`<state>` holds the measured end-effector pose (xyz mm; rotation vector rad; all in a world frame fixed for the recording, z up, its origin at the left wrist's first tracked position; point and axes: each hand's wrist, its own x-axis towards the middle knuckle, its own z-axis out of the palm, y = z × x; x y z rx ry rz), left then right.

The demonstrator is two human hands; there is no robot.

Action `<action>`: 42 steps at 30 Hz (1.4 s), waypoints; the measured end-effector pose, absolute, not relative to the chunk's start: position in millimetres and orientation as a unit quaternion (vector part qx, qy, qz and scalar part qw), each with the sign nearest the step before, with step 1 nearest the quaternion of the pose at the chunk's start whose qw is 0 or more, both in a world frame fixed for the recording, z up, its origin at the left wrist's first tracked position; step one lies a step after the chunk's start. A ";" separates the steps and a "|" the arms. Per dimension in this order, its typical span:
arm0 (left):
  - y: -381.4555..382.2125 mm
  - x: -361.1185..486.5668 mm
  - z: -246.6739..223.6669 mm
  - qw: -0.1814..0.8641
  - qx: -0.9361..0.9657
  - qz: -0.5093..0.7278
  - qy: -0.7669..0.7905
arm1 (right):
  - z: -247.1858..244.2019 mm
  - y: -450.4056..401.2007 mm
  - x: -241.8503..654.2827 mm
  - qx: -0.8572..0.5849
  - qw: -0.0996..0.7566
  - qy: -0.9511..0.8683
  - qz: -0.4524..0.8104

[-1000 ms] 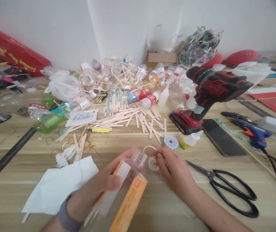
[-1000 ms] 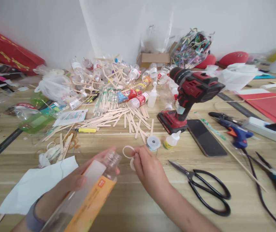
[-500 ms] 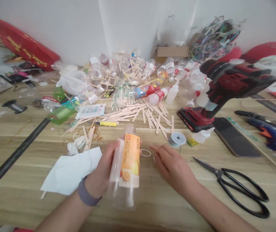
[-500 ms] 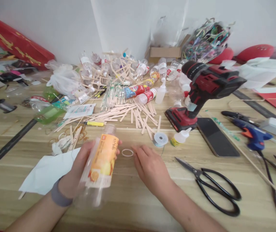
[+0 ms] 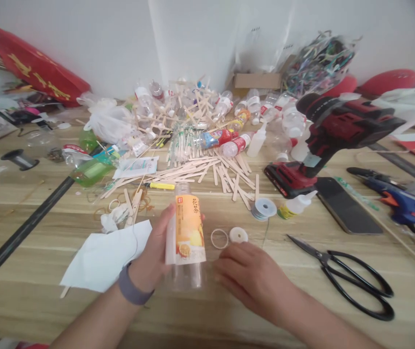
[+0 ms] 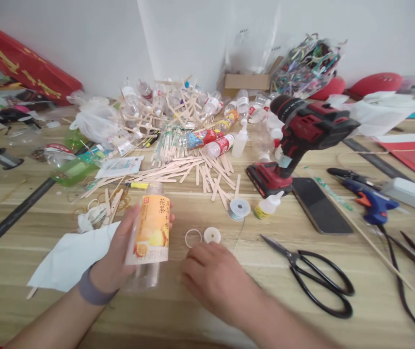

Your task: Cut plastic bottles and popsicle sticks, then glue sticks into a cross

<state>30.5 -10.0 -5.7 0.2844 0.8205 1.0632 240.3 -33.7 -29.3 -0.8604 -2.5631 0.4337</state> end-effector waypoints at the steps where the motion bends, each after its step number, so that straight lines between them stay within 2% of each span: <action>1: -9.6 30.6 -4.7 0.773 0.127 0.489 0.382 | -31.8 -30.5 244.4 -0.342 0.197 -0.912 0.113; 3: -8.5 31.2 -2.7 0.772 0.110 0.485 0.396 | -37.3 -22.5 251.6 -0.412 0.172 -0.894 0.045; 5: -7.4 31.9 -0.6 0.768 0.091 0.484 0.409 | -41.8 -14.9 255.1 -0.436 0.121 -0.891 0.034; 8: -6.5 32.6 1.5 0.764 0.078 0.486 0.417 | -43.4 -7.8 253.1 -0.425 0.069 -0.901 0.052; 18: -7.0 31.2 -5.8 0.766 0.105 0.496 0.397 | -32.0 14.1 230.7 -0.389 -0.010 -0.921 0.015; 29: -5.2 29.4 -6.0 0.758 0.124 0.498 0.402 | -23.6 51.1 217.7 -0.444 0.034 -0.896 0.003; 37: -6.7 29.6 -9.0 0.736 0.140 0.519 0.412 | -0.4 4.4 302.1 -0.466 0.125 -0.875 -0.033; 39: -6.9 29.5 -10.5 0.711 0.153 0.544 0.419 | 0.1 -10.0 334.4 -0.499 0.109 -0.859 -0.033; 42: -5.5 28.4 -10.7 0.616 0.217 0.621 0.434 | 0.1 -29.2 380.4 -0.580 0.048 -0.813 -0.027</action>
